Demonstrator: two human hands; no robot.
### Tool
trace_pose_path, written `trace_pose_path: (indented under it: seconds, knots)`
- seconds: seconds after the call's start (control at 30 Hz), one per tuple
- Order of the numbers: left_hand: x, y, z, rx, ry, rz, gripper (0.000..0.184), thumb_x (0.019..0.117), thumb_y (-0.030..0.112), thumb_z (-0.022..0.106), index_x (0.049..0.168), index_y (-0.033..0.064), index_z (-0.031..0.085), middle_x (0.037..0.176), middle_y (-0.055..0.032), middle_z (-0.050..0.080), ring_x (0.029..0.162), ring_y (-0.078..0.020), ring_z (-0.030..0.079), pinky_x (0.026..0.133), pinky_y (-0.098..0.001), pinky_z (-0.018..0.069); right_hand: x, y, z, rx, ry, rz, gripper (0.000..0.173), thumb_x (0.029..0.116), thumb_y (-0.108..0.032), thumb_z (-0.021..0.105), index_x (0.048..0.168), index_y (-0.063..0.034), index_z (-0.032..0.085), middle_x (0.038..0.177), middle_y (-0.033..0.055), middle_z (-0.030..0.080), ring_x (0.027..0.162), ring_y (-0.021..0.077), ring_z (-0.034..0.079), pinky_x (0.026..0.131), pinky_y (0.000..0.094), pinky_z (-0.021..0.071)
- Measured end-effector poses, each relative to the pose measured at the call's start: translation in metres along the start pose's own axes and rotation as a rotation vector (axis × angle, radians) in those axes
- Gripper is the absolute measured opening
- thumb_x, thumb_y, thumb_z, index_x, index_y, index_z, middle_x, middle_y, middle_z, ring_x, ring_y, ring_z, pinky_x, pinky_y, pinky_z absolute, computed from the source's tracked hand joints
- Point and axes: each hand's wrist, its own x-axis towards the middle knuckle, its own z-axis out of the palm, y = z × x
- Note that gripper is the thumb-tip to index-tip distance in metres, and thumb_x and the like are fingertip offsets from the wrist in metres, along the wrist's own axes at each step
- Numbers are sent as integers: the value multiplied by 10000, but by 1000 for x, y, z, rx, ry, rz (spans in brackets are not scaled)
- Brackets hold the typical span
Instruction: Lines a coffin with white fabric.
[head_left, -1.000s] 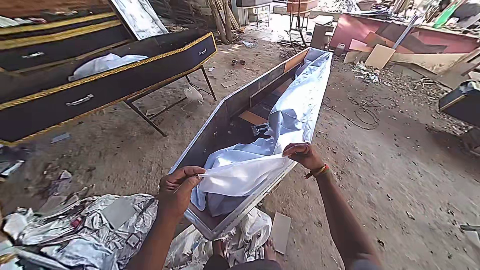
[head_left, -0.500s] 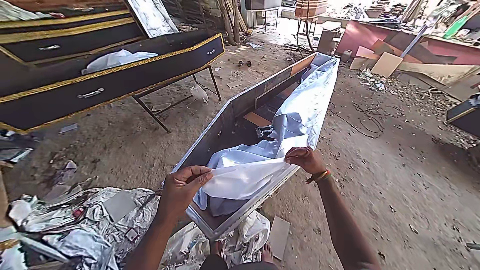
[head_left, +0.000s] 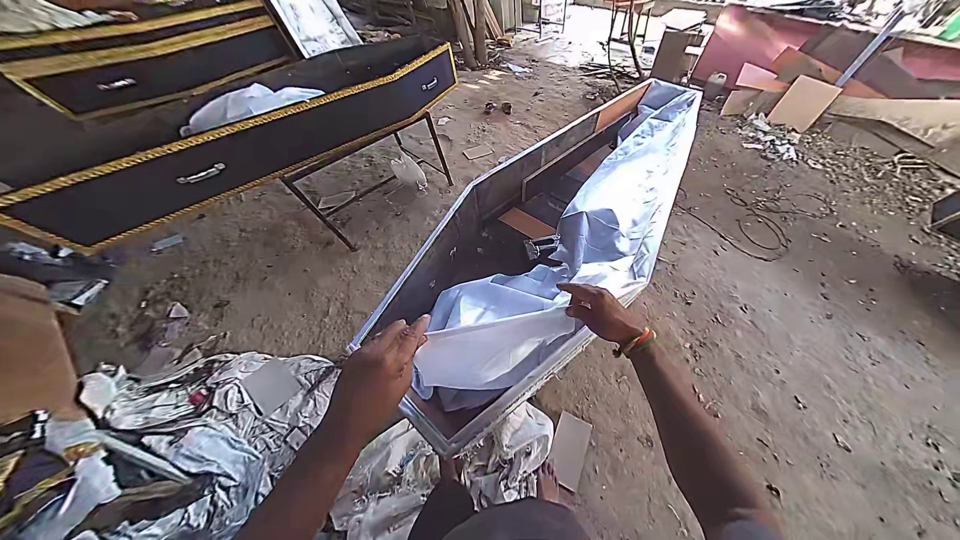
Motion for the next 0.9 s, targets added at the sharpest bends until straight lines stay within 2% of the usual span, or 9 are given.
trace_pose_path:
  seconds: [0.1, 0.23, 0.37, 0.5, 0.63, 0.7, 0.73, 0.8, 0.9]
  knots:
    - [2, 3, 0, 73, -80, -71, 252, 998, 104, 542, 1101, 25, 757, 888, -176, 687, 722, -355, 704, 612, -524, 583, 3, -6, 7, -186, 11, -25, 280, 1003, -172, 584, 1217, -99, 750, 1102, 149, 735, 1094, 328, 673, 989, 573, 474]
    - [13, 14, -9, 171, -113, -174, 152, 998, 102, 600, 1015, 45, 740, 874, -184, 698, 700, -402, 703, 534, -586, 529, 11, -11, 20, -328, 147, -12, 227, 1014, -199, 565, 1067, -116, 770, 1060, 117, 749, 1082, 322, 685, 952, 576, 488]
    - [32, 24, -17, 142, -160, -241, 140, 996, 81, 614, 1016, 16, 736, 1128, -272, 664, 968, -496, 671, 734, -665, 535, 25, -13, 30, -435, 402, -5, 204, 964, -136, 576, 994, -156, 777, 1119, 79, 736, 1169, 328, 639, 928, 570, 496]
    - [50, 22, -26, 75, -296, -328, 185, 1002, 125, 602, 1018, 41, 765, 1117, -228, 706, 1028, -464, 676, 796, -692, 507, 40, -18, 39, -446, 447, 71, 236, 950, -71, 560, 1017, -114, 782, 1212, 130, 703, 1136, 357, 641, 870, 530, 543]
    - [56, 19, -29, -6, -330, -404, 227, 1023, 171, 582, 1088, 38, 754, 978, -224, 740, 911, -466, 704, 789, -709, 499, 49, -25, 42, -308, 330, 246, 288, 1006, -67, 474, 1131, -79, 733, 1174, 179, 708, 968, 359, 719, 775, 537, 576]
    - [57, 15, -25, -137, -310, -503, 220, 1023, 184, 589, 1091, 44, 744, 819, -149, 735, 681, -318, 706, 665, -578, 557, 54, -23, 41, -253, 353, 250, 290, 1015, -71, 470, 1147, -70, 728, 1158, 182, 710, 984, 354, 718, 804, 534, 576]
    - [58, 12, -22, -201, -295, -549, 220, 1036, 196, 580, 1097, 49, 732, 804, -116, 744, 650, -253, 721, 659, -515, 601, 56, -21, 41, -238, 401, 229, 283, 1010, -65, 475, 1133, -61, 730, 1152, 180, 713, 989, 345, 719, 817, 524, 578]
    - [58, 9, -10, -230, -183, -504, 228, 1051, 191, 562, 1095, 27, 714, 842, -103, 765, 713, -228, 753, 719, -492, 620, 60, -16, 43, -208, 579, 146, 265, 995, -45, 501, 1081, -48, 752, 1144, 166, 732, 1019, 324, 725, 868, 503, 579]
    - [53, 12, 5, -53, 93, -154, 287, 1045, 159, 511, 1050, -54, 703, 931, -218, 733, 844, -398, 728, 743, -604, 555, 61, -5, 48, -174, 871, -25, 233, 947, 5, 550, 1012, -15, 773, 1195, 167, 737, 1108, 323, 714, 952, 510, 556]
